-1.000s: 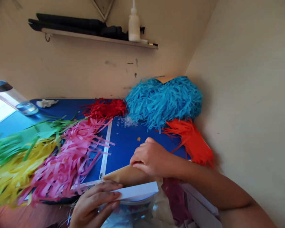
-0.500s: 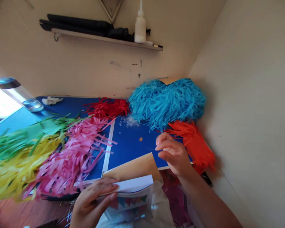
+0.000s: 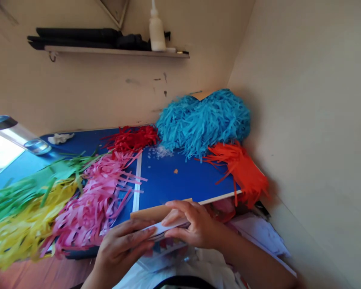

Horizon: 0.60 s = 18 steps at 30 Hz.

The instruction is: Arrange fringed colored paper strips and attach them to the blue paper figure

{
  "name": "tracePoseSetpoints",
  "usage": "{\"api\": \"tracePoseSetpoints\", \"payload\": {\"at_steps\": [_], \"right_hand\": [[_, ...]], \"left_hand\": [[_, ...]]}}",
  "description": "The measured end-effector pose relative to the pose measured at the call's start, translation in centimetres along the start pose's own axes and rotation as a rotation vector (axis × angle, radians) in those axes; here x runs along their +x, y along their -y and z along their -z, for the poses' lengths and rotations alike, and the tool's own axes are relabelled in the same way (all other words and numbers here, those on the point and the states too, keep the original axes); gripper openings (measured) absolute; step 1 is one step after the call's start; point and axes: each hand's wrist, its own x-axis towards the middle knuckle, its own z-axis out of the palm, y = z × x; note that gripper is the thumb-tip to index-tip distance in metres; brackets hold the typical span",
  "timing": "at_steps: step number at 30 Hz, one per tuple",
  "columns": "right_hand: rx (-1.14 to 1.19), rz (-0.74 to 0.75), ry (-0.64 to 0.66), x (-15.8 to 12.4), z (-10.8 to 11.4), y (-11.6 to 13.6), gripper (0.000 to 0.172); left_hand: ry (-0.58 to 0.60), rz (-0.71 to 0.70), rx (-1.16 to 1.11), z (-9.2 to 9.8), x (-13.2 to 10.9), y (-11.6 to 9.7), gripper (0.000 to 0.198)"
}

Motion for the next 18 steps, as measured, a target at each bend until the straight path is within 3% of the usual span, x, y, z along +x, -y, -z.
{"api": "tracePoseSetpoints", "payload": {"at_steps": [5,11,14,16,18], "right_hand": [[0.072,0.016,-0.051,-0.6,-0.5,-0.3,0.066],[0.072,0.159,-0.001,1.5,-0.6,0.6,0.067],[0.053,0.161,-0.009,2.7,-0.2,0.6,0.066],[-0.01,0.126,-0.146,2.6,-0.2,1.0,0.068],[-0.006,0.084,-0.394,1.9,-0.6,1.9,0.066]], "left_hand": [[-0.014,0.001,0.014,-0.5,-0.5,-0.1,0.03],[0.041,0.0,0.105,2.0,-0.3,-1.7,0.032],[0.04,0.03,0.147,2.5,-0.7,-2.0,0.03],[0.016,0.072,0.185,2.1,-1.4,-1.9,0.03],[-0.028,0.132,0.233,1.6,-2.1,-1.7,0.031]]}}
